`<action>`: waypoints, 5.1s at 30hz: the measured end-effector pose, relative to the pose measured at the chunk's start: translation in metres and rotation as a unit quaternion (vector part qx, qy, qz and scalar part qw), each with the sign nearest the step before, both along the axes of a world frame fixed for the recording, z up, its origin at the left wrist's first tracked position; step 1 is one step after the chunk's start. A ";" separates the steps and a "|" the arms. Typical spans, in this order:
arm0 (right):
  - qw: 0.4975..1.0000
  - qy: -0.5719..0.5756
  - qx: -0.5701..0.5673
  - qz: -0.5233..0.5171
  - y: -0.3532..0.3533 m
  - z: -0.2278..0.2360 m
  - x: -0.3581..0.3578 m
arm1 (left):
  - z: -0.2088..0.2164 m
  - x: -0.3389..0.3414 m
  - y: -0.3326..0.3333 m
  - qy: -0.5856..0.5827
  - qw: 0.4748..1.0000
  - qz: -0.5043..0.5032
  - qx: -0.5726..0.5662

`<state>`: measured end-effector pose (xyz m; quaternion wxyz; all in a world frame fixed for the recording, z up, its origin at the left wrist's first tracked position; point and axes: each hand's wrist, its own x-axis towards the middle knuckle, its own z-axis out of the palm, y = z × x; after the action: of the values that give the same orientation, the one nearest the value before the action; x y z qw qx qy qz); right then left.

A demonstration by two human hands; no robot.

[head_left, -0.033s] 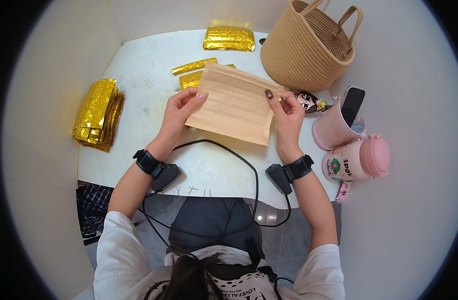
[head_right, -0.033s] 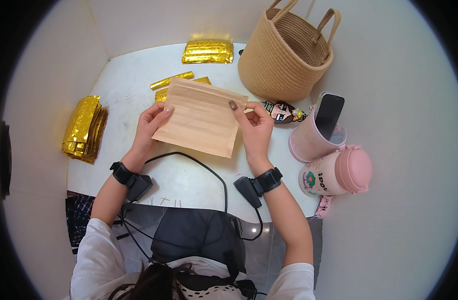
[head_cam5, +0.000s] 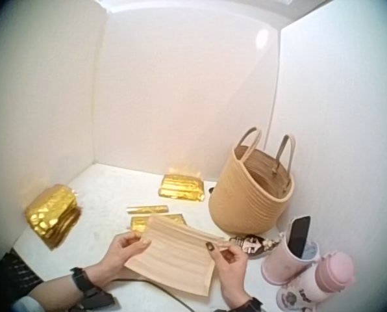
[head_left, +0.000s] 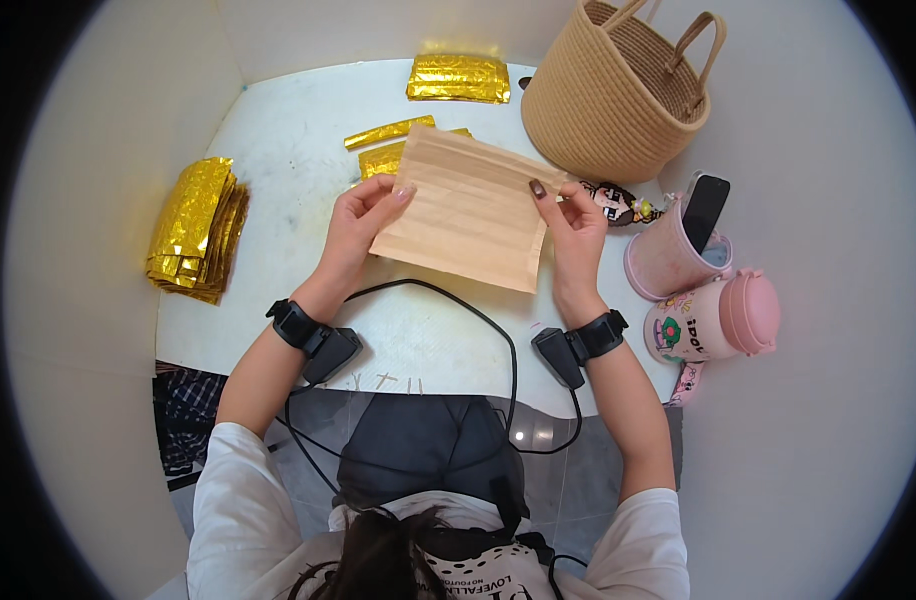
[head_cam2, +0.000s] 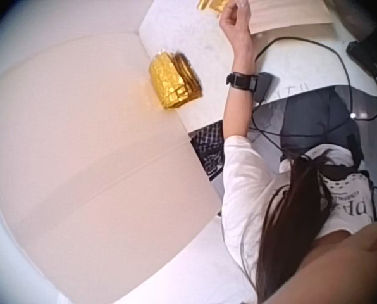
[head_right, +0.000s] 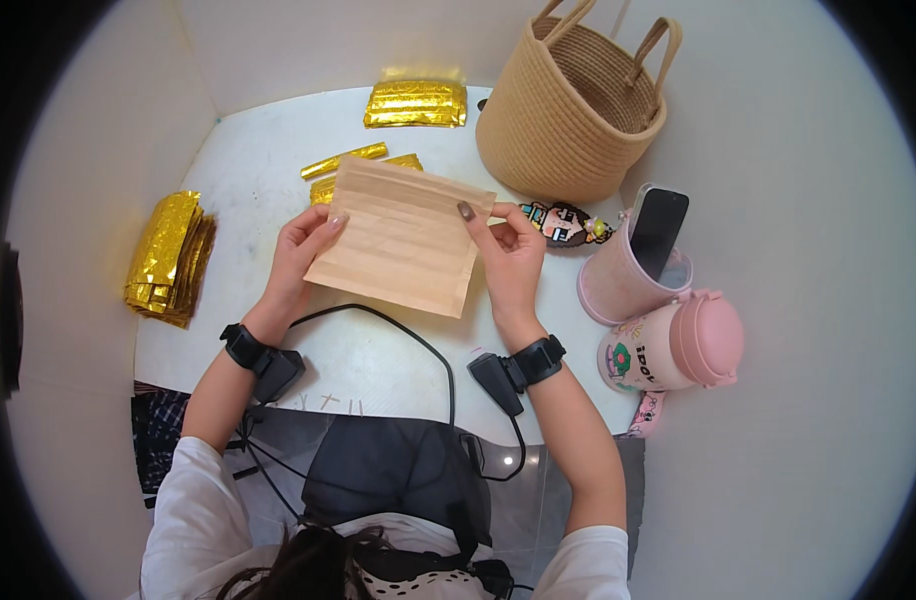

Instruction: Fold and stack gold bubble mailers on a white desk.

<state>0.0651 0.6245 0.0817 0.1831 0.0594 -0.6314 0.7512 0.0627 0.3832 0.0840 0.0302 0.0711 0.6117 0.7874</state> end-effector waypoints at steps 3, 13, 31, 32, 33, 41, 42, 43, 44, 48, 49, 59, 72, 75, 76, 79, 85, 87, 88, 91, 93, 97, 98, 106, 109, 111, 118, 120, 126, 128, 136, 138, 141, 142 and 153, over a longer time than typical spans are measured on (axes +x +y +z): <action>0.997 -0.035 -0.017 0.060 -0.004 0.001 0.000 | -0.001 -0.001 0.002 -0.012 1.000 0.012 -0.002; 0.989 -0.033 0.023 0.140 -0.003 0.003 0.003 | 0.000 -0.001 0.000 -0.044 0.998 0.026 0.029; 0.975 -0.076 0.060 0.198 -0.004 -0.002 0.001 | -0.004 -0.004 -0.001 -0.012 0.998 -0.029 -0.059; 0.972 -0.098 0.042 0.211 -0.005 0.000 0.002 | -0.005 -0.003 -0.001 -0.039 0.998 -0.024 -0.045; 0.971 -0.098 0.041 0.212 -0.005 0.004 0.003 | -0.005 -0.003 -0.002 -0.066 0.997 -0.019 -0.031; 0.974 -0.110 0.085 0.180 -0.006 0.006 0.005 | -0.004 -0.004 0.000 -0.054 0.997 -0.010 -0.057; 0.974 -0.110 0.085 0.180 -0.007 0.005 0.005 | -0.004 -0.004 0.000 -0.057 0.997 -0.012 -0.060; 0.974 -0.111 0.052 0.190 -0.007 0.004 0.005 | -0.003 -0.003 0.001 -0.057 0.997 -0.012 -0.060; 0.973 -0.111 0.019 0.201 -0.007 0.003 0.004 | 0.000 -0.002 0.001 -0.062 0.996 -0.022 -0.055; 0.977 -0.092 0.020 0.193 -0.008 0.000 0.003 | -0.003 -0.003 0.000 -0.052 0.998 -0.040 -0.024; 0.978 -0.087 0.024 0.190 -0.007 -0.001 0.003 | -0.002 -0.002 0.001 -0.052 0.998 -0.040 -0.024; 0.981 -0.074 0.044 0.171 -0.004 -0.006 -0.001 | -0.005 -0.002 0.001 0.037 0.988 -0.107 -0.107; 0.960 -0.108 0.030 0.256 -0.012 0.011 0.008 | -0.009 -0.008 -0.006 0.006 0.998 0.032 -0.059; 0.950 -0.109 0.072 0.285 -0.007 0.008 0.007 | -0.006 -0.007 -0.004 -0.023 0.996 0.044 -0.073; 0.946 -0.101 0.073 0.299 -0.005 0.007 0.007 | -0.004 -0.006 -0.002 -0.023 0.996 0.043 -0.073; 0.936 -0.082 0.085 0.332 -0.006 0.011 0.011 | 0.000 -0.004 -0.001 -0.029 0.996 0.058 -0.063; 0.930 -0.082 0.156 0.322 -0.010 0.012 0.014 | 0.002 -0.001 -0.001 -0.032 0.995 0.080 -0.048; 0.932 -0.083 0.178 0.305 -0.008 0.006 0.010 | -0.001 -0.003 -0.002 -0.002 0.996 0.073 -0.060; 0.941 -0.079 0.162 0.288 -0.007 0.003 0.008 | -0.002 -0.004 -0.001 -0.002 0.996 0.072 -0.060; 0.949 -0.075 0.150 0.267 -0.007 0.003 0.007 | -0.002 -0.003 -0.001 0.016 0.995 0.062 -0.072; 0.949 -0.076 0.153 0.263 -0.007 0.001 0.007 | -0.002 -0.003 -0.001 0.008 0.995 0.051 -0.080; 0.962 -0.084 0.122 0.230 -0.006 -0.002 0.005 | -0.004 -0.003 -0.001 0.022 0.997 0.036 -0.069; 0.966 -0.092 0.120 0.210 -0.005 -0.002 0.004 | -0.003 -0.002 -0.001 0.017 0.997 0.021 -0.065; 0.977 -0.099 0.070 0.172 -0.005 -0.004 0.000 | -0.001 -0.004 0.000 0.023 0.996 0.005 -0.090; 0.979 -0.097 0.062 0.166 -0.005 -0.004 0.000 | 0.001 -0.004 -0.003 -0.091 0.995 -0.020 -0.015; 0.980 -0.096 0.063 0.163 -0.005 -0.004 0.000 | 0.000 -0.004 -0.004 -0.090 0.995 -0.043 0.005; 0.983 -0.090 0.053 0.153 -0.004 -0.003 0.000 | 0.006 0.003 0.006 0.029 0.994 -0.042 -0.098; 0.983 -0.089 0.045 0.151 -0.006 -0.002 0.000 | 0.006 0.004 0.006 0.034 0.994 -0.050 -0.086; 0.982 -0.115 0.042 0.143 -0.002 -0.004 -0.001 | 0.005 0.004 0.007 0.042 0.995 -0.051 -0.069; 0.985 -0.101 0.036 0.132 -0.002 -0.003 -0.001 | 0.006 0.004 0.007 0.046 0.995 -0.053 -0.070; 0.992 -0.064 0.010 0.104 0.000 -0.005 -0.002 | 0.007 0.005 0.008 0.027 0.992 -0.065 -0.108; 0.992 -0.064 0.000 0.105 -0.001 -0.007 -0.002 | 0.004 0.004 0.006 0.007 0.988 -0.073 -0.136; 0.993 -0.067 -0.005 0.096 -0.001 -0.009 -0.003 | 0.001 0.003 0.005 0.030 0.985 -0.095 -0.144; 0.993 -0.065 -0.011 0.102 -0.001 -0.008 -0.003 | 0.000 0.003 0.006 0.030 0.985 -0.095 -0.143; 0.988 -0.035 -0.003 0.153 -0.011 0.010 0.006 | 0.004 0.003 0.006 -0.011 0.989 -0.076 -0.126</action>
<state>0.0714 0.6136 0.0915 0.0437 0.1284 -0.6191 0.7735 0.0656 0.3894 0.0880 0.1054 0.1040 0.6981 0.7005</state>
